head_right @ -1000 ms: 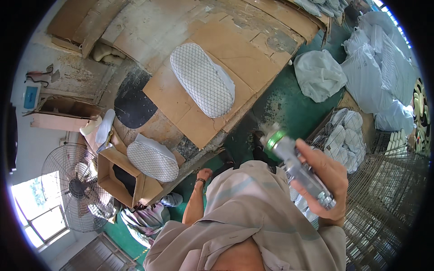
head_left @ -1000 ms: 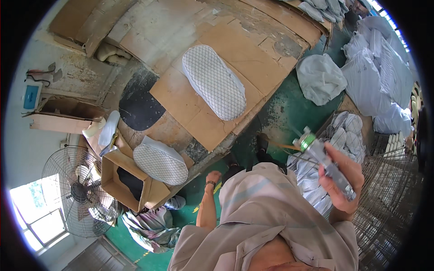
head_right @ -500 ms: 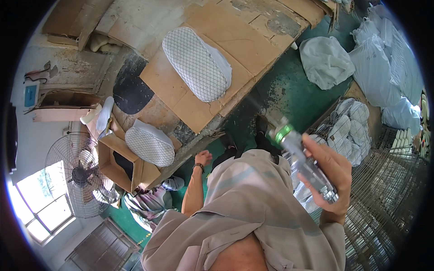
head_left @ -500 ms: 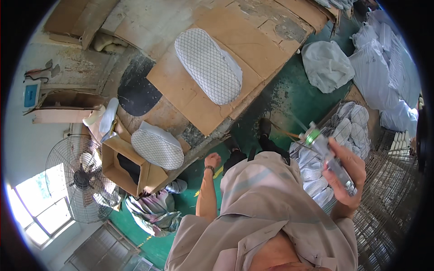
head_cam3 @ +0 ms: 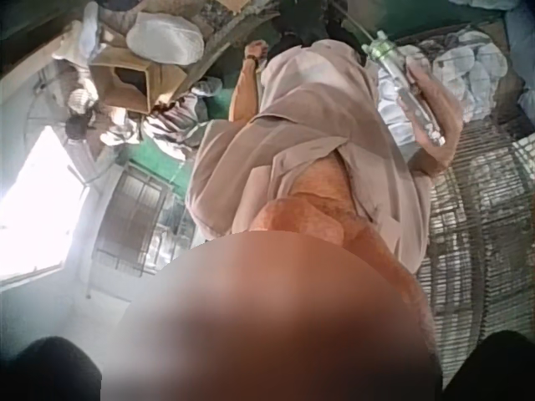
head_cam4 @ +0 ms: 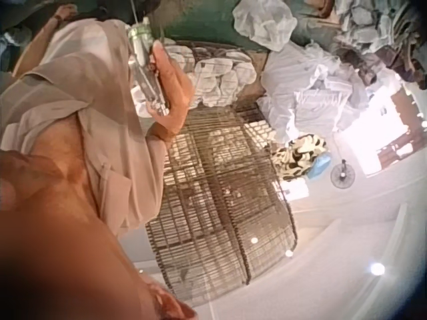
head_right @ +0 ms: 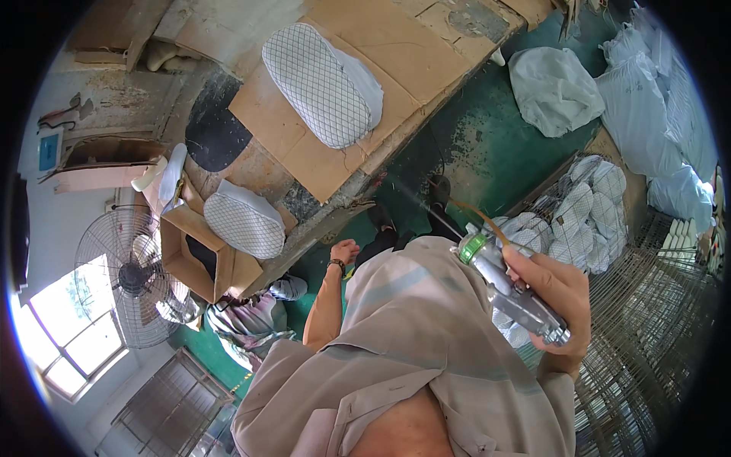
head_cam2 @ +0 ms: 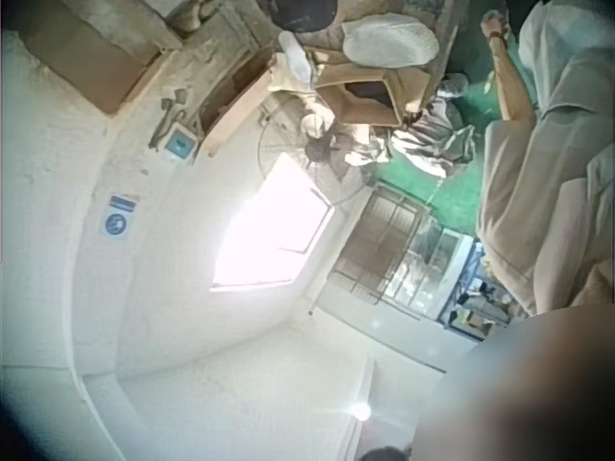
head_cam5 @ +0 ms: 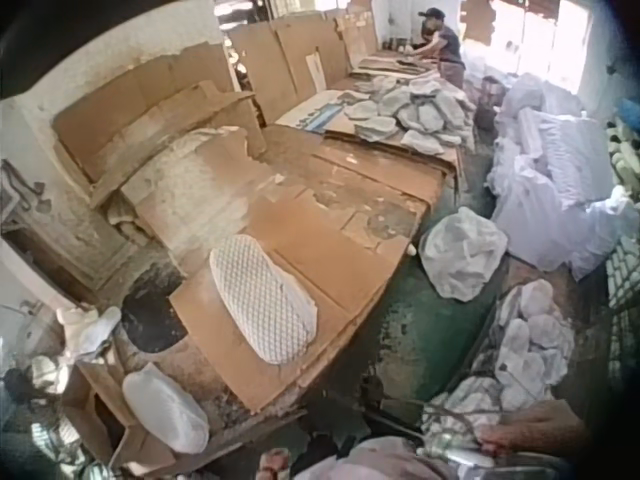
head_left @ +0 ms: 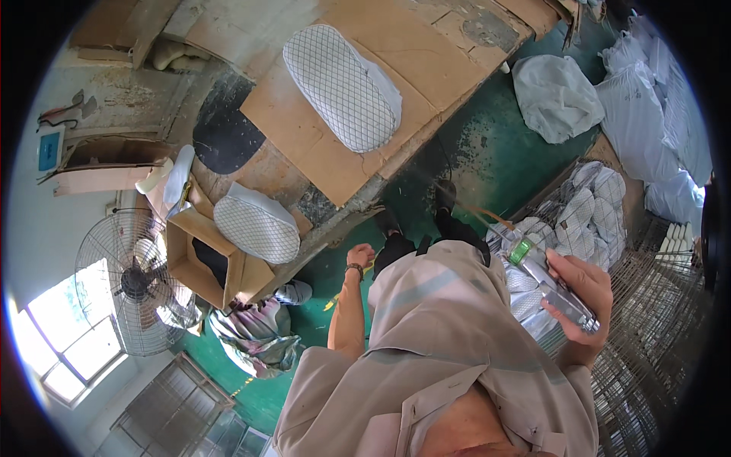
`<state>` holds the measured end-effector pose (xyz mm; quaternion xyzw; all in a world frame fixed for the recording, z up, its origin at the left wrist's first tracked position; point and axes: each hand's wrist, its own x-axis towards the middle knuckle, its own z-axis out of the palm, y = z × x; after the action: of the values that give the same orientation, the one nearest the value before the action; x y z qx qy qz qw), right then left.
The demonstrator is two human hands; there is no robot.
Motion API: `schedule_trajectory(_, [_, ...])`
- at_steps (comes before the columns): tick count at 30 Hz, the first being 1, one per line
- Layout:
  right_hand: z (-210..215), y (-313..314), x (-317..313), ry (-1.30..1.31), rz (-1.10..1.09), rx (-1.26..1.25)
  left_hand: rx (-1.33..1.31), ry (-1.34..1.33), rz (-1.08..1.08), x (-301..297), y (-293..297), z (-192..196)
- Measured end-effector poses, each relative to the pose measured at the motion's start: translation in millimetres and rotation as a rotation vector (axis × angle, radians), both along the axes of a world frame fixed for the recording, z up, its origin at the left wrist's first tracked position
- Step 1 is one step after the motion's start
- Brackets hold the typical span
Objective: Applying adhesive to white mesh pads using an industrial spray gun in a factory environment.
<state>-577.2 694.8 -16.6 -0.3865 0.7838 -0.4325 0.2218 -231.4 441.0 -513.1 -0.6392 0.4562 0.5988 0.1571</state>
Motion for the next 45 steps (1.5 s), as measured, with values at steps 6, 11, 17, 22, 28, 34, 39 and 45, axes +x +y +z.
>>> schedule_trajectory(6, [-4, 8, -4, -0.045, -0.098, 0.051, -0.002, -0.019, 0.020, 7, 14, 0])
schedule_trajectory(11, [-10, 14, -9, -0.059, -0.033, 0.046, -0.033, 0.030, 0.113, -9, 12, 6])
schedule_trajectory(17, [-11, 27, -26, -0.042, 0.010, 0.102, -0.173, 0.341, 0.369, -72, -12, 39])
schedule_trajectory(22, [-14, 23, -43, -0.025, 0.045, 0.060, -0.247, 0.580, 0.524, -146, -44, 84])
schedule_trajectory(28, [-11, 8, -65, 0.057, -0.044, -0.024, -0.316, 0.759, 0.682, -215, -69, 125])
schedule_trajectory(34, [0, 2, -96, 0.046, 0.105, -0.014, -0.294, 0.804, 0.749, -232, -68, 138])
schedule_trajectory(39, [4, -4, -110, 0.131, 0.065, 0.080, -0.318, 0.746, 0.705, -235, -74, 137])
schedule_trajectory(45, [19, -16, -125, -0.008, 0.243, 0.061, -0.253, 0.741, 0.702, -232, -89, 125])
